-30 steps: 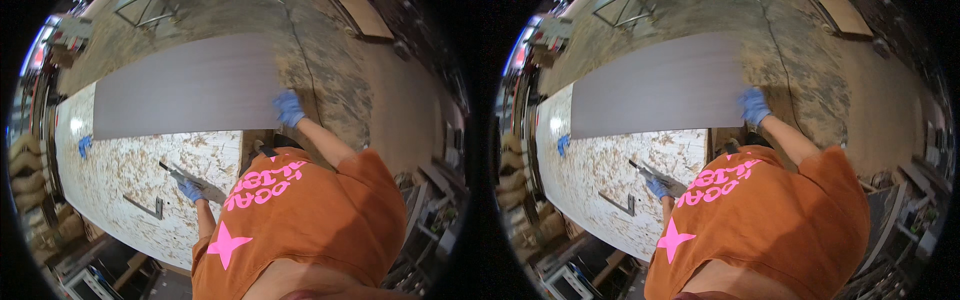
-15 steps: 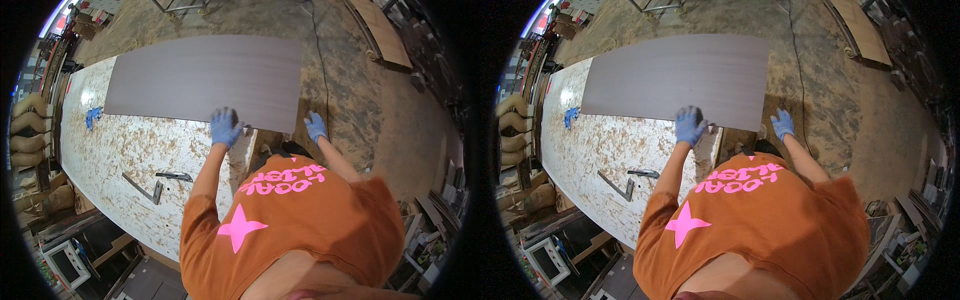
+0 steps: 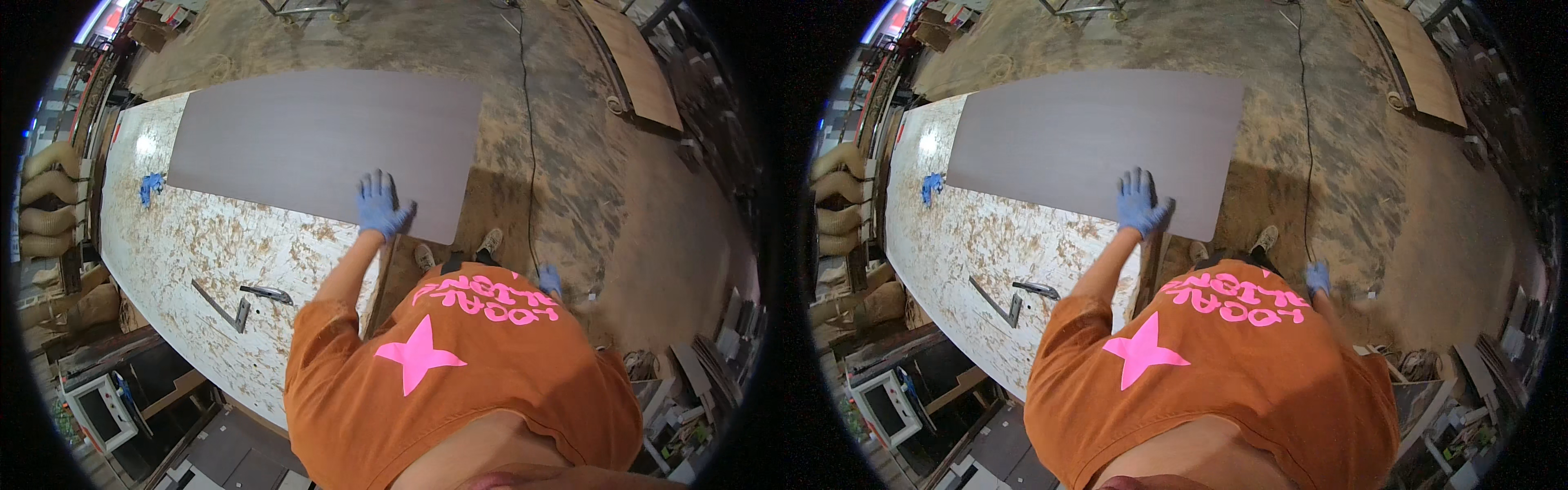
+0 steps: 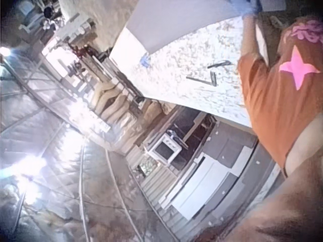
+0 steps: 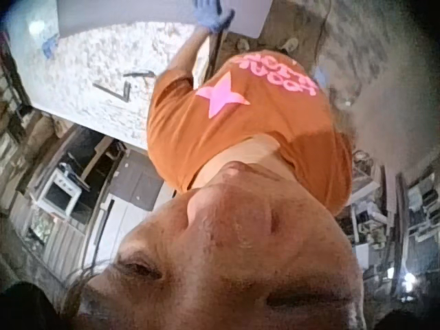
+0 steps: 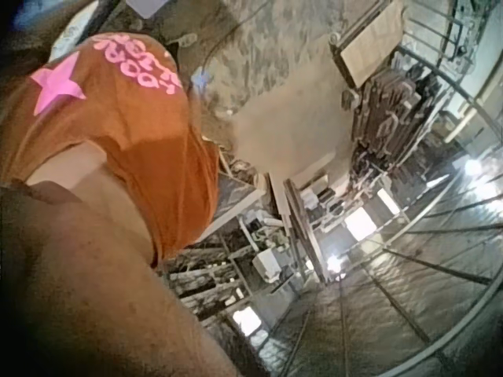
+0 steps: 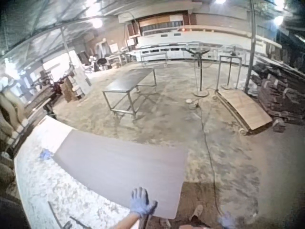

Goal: The person measures and marks a large gray sheet with a metal ruler and square, then uses a utility knife to score and cut along the marked lines. The person repeatedly scores the edges and flips the sheet to complete the cut.

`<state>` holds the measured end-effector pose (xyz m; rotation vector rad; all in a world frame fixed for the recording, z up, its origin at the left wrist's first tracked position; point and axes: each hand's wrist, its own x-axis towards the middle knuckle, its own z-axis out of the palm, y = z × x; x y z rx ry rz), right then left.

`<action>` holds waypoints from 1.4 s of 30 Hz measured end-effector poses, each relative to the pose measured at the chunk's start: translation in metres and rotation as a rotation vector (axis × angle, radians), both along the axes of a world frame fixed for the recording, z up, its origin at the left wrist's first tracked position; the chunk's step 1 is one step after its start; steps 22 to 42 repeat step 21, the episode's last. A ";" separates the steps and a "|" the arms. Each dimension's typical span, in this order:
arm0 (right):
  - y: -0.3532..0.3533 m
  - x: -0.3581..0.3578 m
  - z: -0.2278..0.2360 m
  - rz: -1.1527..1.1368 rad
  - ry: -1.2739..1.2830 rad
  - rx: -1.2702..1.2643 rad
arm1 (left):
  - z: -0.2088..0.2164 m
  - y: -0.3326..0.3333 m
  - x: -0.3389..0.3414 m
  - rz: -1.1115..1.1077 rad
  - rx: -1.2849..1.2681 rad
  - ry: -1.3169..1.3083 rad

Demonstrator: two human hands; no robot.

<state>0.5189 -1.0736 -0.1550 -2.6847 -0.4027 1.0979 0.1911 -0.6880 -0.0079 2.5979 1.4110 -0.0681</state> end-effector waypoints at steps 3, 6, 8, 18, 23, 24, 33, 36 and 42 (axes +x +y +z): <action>-0.026 0.028 0.001 0.021 0.128 -0.125 | -0.007 -0.024 0.025 0.038 0.040 -0.049; -0.050 0.072 -0.021 0.102 0.097 -0.151 | -0.011 -0.016 0.041 0.202 0.074 -0.030; -0.065 0.105 -0.042 0.128 0.044 -0.143 | -0.018 0.005 0.057 0.283 0.151 -0.035; -0.050 0.197 -0.054 -0.069 0.010 0.125 | -0.024 0.151 0.128 0.630 0.228 -0.023; -0.037 0.206 -0.058 -0.043 0.060 0.060 | -0.020 0.194 0.160 0.622 0.215 -0.026; -0.037 0.206 -0.058 -0.043 0.060 0.060 | -0.020 0.194 0.160 0.622 0.215 -0.026; -0.037 0.206 -0.058 -0.043 0.060 0.060 | -0.020 0.194 0.160 0.622 0.215 -0.026; -0.037 0.206 -0.058 -0.043 0.060 0.060 | -0.020 0.194 0.160 0.622 0.215 -0.026; -0.037 0.206 -0.058 -0.043 0.060 0.060 | -0.020 0.194 0.160 0.622 0.215 -0.026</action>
